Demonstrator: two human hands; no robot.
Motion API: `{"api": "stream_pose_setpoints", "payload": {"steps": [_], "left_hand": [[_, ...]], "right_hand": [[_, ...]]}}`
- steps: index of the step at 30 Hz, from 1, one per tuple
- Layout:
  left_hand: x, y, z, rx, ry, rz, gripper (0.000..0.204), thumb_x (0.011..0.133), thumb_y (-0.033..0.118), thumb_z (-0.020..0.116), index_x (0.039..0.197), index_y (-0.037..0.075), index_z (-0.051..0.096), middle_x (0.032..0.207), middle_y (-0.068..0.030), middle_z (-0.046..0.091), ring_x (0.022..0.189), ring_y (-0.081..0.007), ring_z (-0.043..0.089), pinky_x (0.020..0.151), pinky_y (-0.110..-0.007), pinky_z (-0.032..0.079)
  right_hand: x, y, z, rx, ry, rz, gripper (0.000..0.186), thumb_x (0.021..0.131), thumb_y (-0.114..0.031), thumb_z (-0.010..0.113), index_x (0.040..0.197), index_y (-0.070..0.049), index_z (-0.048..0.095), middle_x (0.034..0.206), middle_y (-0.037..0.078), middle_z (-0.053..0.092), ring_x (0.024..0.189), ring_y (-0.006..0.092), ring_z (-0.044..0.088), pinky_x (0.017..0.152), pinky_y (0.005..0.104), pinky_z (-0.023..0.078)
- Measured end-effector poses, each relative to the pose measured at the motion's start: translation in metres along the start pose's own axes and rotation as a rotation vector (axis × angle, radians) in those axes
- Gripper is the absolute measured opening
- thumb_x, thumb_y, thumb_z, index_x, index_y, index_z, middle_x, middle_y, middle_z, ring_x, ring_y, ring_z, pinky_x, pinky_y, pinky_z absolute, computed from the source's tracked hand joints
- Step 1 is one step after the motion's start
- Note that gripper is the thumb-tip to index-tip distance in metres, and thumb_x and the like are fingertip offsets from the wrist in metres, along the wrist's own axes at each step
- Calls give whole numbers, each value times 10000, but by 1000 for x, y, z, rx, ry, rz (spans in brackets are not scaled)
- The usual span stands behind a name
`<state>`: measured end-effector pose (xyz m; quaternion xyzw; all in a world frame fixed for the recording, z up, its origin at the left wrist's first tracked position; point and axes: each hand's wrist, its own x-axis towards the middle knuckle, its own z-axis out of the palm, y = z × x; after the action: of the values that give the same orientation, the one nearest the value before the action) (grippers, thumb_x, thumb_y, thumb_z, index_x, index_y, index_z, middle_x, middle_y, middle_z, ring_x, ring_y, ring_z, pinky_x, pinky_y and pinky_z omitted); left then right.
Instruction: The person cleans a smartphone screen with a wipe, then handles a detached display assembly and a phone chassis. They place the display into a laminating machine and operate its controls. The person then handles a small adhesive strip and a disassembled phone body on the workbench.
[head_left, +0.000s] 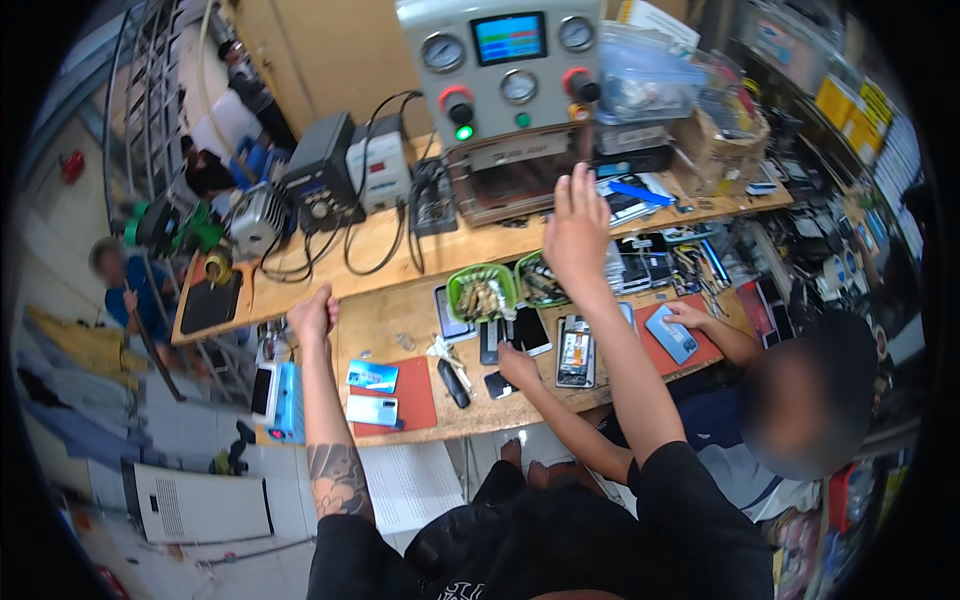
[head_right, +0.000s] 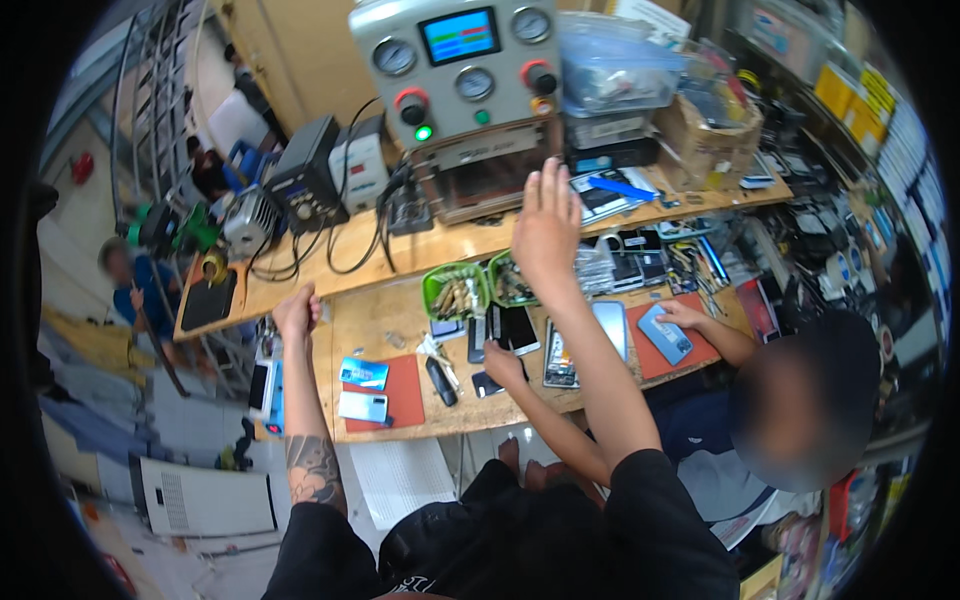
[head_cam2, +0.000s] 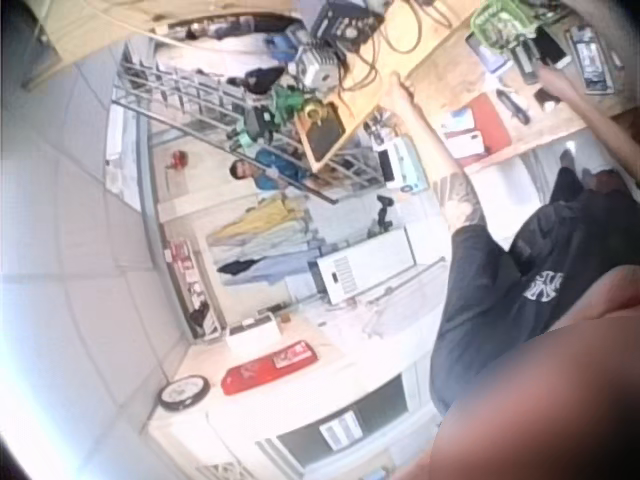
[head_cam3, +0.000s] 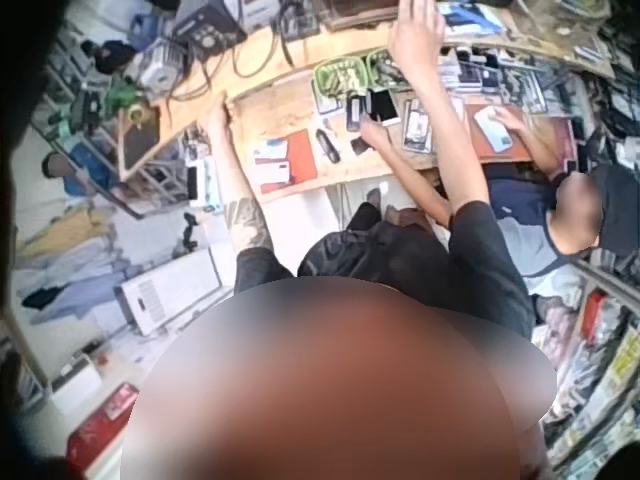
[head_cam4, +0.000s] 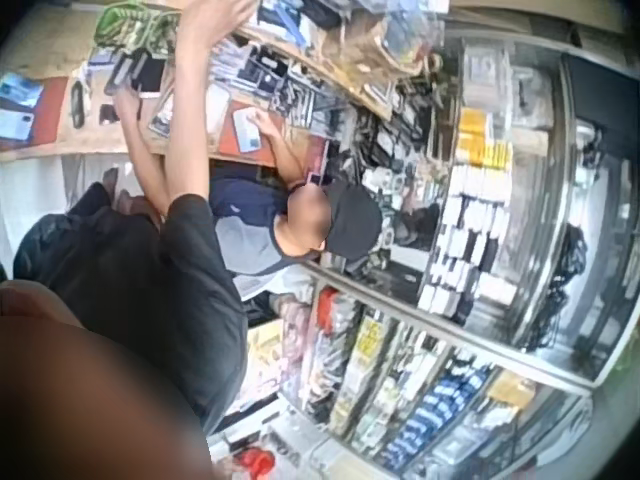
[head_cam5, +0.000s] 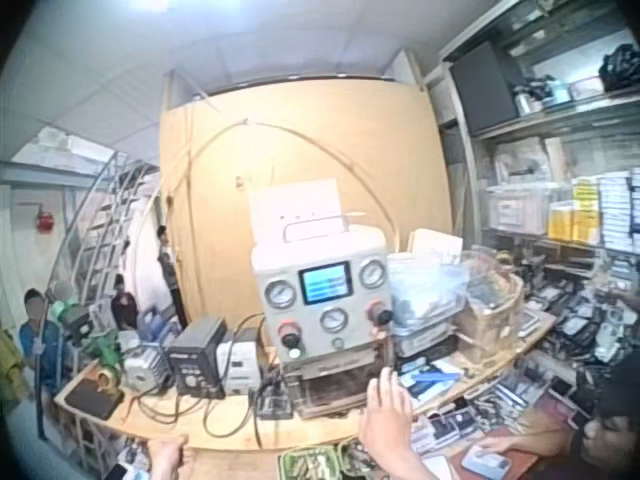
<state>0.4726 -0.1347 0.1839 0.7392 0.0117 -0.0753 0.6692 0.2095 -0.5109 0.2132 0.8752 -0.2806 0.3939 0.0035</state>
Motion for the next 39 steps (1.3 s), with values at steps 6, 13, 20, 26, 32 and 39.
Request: {"api": "stream_pose_setpoints", "payload": {"steps": [6, 13, 20, 26, 32, 39], "left_hand": [[-38, 17, 11, 209, 143, 328, 482, 1017, 247, 747, 610, 62, 565, 555, 2, 551, 470, -68, 441, 483, -270, 339], [-133, 207, 109, 151, -55, 1277, 134, 1039, 126, 718, 1013, -6, 706, 930, -4, 687, 851, -61, 622, 802, -227, 510], [-138, 298, 218, 406, 60, 1774, 368, 934, 273, 805, 1262, 115, 752, 1246, -104, 749, 1193, -319, 696, 1028, -403, 535], [-116, 304, 251, 510, 123, 1710, 462, 868, 295, 837, 1314, 206, 759, 1398, -46, 716, 1345, -296, 630, 1112, -430, 518], [-115, 296, 262, 475, 210, 1684, 488, 856, 343, 878, 1307, 190, 770, 1352, -50, 743, 1308, -268, 653, 1080, -402, 532], [-110, 306, 258, 404, 143, 1684, 457, 846, 378, 882, 1237, 158, 796, 1314, -60, 750, 1287, -261, 658, 1074, -398, 524]], "right_hand": [[2, -3, -5, 42, -53, 10, 671, 928, -136, 632, 1544, 79, 479, 1721, 270, 300, 1605, 381, 293, 1246, 565, 274], [0, -5, -5, -14, -4, 34, 648, 927, -133, 651, 1543, 15, 519, 1722, 220, 331, 1605, 367, 298, 1240, 561, 286], [1, -2, -9, -60, -24, 48, 647, 915, -145, 696, 1540, -68, 549, 1719, 147, 368, 1589, 340, 338, 1223, 552, 313], [2, -3, -10, 5, 18, 71, 576, 942, -121, 624, 1511, -41, 579, 1699, 149, 400, 1586, 330, 344, 1239, 595, 276], [0, -4, -9, 9, -5, 77, 570, 947, -109, 616, 1513, -48, 585, 1718, 141, 379, 1581, 330, 359, 1245, 595, 273], [-1, 1, -11, -53, -28, 57, 672, 900, -122, 719, 1551, -103, 553, 1724, 127, 367, 1571, 325, 372, 1233, 572, 299]]}}
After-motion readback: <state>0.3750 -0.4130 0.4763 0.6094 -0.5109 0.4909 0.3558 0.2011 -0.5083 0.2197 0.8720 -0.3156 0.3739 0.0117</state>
